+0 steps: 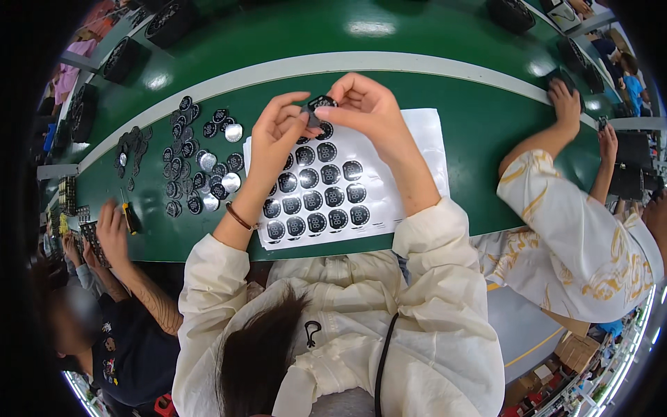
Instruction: The person places small plastic caps or components onto a printed circuit board by hand, taking them from a component tray at a manual assembly station.
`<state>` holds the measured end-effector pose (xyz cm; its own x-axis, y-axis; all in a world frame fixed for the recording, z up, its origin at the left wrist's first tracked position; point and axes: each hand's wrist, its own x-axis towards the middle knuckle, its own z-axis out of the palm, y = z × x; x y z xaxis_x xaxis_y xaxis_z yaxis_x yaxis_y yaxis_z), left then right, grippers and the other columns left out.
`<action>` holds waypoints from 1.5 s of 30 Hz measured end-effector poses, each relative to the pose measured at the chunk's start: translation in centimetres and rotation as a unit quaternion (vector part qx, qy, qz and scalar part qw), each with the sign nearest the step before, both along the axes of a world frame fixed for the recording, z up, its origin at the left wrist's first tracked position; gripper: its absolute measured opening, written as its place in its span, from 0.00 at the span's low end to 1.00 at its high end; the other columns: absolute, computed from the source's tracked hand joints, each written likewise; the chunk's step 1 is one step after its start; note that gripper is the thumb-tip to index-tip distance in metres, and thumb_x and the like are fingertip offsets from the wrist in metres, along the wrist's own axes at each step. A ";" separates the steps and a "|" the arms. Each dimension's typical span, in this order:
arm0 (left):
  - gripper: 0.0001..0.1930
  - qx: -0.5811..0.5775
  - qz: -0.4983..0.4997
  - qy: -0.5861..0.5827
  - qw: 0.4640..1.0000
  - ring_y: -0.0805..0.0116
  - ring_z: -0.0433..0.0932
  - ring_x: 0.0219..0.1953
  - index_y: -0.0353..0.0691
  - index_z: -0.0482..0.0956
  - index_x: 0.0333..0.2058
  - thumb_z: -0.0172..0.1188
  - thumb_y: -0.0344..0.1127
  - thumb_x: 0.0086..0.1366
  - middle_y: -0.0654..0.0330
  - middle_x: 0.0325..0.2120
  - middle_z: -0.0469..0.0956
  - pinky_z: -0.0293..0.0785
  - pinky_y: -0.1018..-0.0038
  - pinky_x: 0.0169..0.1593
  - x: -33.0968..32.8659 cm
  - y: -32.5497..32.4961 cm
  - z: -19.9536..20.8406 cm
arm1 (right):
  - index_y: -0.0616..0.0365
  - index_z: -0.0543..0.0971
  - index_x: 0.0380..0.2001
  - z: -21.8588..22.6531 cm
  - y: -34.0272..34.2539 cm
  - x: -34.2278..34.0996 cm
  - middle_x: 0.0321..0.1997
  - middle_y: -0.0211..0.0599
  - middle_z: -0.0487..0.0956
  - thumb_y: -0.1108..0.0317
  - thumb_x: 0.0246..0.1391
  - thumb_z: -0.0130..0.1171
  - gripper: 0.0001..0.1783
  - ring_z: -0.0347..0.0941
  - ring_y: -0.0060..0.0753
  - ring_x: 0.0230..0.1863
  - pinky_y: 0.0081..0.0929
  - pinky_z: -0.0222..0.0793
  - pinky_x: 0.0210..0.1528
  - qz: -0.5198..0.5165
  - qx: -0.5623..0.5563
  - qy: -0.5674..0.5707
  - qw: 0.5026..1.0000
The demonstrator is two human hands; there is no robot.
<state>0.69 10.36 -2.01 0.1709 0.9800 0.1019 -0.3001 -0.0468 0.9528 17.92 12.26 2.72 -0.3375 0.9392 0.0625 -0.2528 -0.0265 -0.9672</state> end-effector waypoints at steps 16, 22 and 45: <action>0.20 0.013 -0.023 0.024 0.999 0.72 0.74 0.45 0.32 0.71 0.50 0.59 0.20 0.57 0.56 0.42 0.73 0.77 0.79 0.44 0.3 -0.1 0.6 | 0.57 0.72 0.27 -1.1 -0.1 -0.3 0.31 0.28 0.76 0.76 0.47 0.62 0.08 0.72 0.17 0.34 0.15 0.67 0.41 -0.035 -0.112 0.056 0.992; 0.22 0.046 -0.014 0.069 0.996 0.72 0.76 0.42 0.34 0.71 0.50 0.61 0.19 0.54 0.57 0.40 0.75 0.77 0.79 0.44 0.1 -0.3 0.5 | 0.57 0.72 0.28 -1.2 -0.2 0.1 0.31 0.28 0.76 0.76 0.47 0.62 0.07 0.72 0.17 0.35 0.16 0.67 0.42 -0.033 -0.112 0.034 0.993; 0.22 0.027 -0.019 0.083 0.996 0.68 0.79 0.41 0.36 0.69 0.49 0.60 0.20 0.55 0.54 0.38 0.80 0.76 0.76 0.47 -0.3 -0.4 1.2 | 0.60 0.75 0.35 0.3 -0.8 0.1 0.32 0.29 0.75 0.79 0.48 0.60 0.09 0.71 0.18 0.36 0.17 0.66 0.43 -0.076 0.003 -0.010 0.997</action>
<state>0.44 9.93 -0.77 0.2265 0.9664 0.1213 -0.1415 -0.0906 0.9858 18.07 11.44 2.98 -0.1917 0.9794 0.0634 -0.2339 0.0172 -0.9721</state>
